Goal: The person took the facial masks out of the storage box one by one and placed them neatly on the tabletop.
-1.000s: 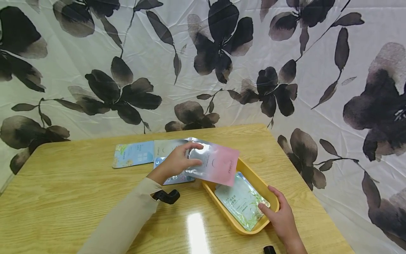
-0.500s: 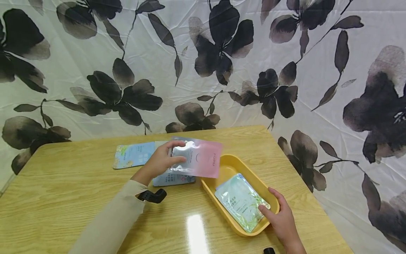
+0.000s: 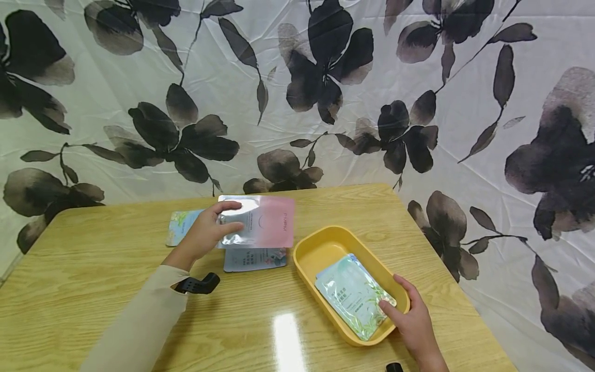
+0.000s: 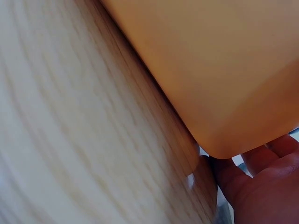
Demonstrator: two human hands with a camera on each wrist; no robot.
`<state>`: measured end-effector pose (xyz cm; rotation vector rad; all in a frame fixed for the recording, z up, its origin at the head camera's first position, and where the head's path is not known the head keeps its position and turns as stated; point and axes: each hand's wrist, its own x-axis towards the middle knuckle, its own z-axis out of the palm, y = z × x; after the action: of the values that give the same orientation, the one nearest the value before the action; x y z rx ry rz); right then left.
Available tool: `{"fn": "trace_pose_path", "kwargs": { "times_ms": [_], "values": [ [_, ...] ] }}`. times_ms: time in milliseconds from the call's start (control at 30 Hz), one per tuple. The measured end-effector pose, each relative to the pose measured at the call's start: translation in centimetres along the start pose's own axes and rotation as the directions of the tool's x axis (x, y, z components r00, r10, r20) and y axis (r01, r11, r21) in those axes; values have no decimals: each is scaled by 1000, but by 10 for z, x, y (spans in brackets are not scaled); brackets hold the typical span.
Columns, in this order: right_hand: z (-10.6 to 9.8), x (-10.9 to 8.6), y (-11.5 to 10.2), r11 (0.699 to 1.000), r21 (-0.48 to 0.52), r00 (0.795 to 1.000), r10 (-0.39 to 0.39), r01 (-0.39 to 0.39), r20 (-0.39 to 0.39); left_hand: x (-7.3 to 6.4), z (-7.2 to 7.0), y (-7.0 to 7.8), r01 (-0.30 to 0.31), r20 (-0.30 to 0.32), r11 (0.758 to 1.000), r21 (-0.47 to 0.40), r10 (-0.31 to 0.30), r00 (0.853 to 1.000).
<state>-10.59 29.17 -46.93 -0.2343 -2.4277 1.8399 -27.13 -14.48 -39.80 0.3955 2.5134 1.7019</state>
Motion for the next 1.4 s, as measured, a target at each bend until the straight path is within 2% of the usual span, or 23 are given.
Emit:
{"fn": "trace_pose_path", "kwargs": {
  "times_ms": [333, 600, 900, 1133, 1400],
  "values": [
    [0, 0, 2, 999, 28, 1000, -16, 16, -6, -10, -25, -18, 56, -57, 998, 28, -55, 997],
    [1, -1, 2, 999, 46, 1000, -14, 14, -3, -29, -47, -30, 113, -96, 992, 63, -107, 990],
    [0, -2, 0, 1000, 7, 1000, -10, 10, -9, -45, -69, -46, 168, -135, 979, 114, -152, 979],
    [0, -1, 0, 1000, 2, 1000, -2, 2, -12, -54, -85, -54, 237, -122, 961, 141, -221, 968],
    [1, -1, 1, 998, 41, 999, -36, 37, -7, -63, -106, -68, 257, -111, 950, 175, -240, 964]
  ]
}}
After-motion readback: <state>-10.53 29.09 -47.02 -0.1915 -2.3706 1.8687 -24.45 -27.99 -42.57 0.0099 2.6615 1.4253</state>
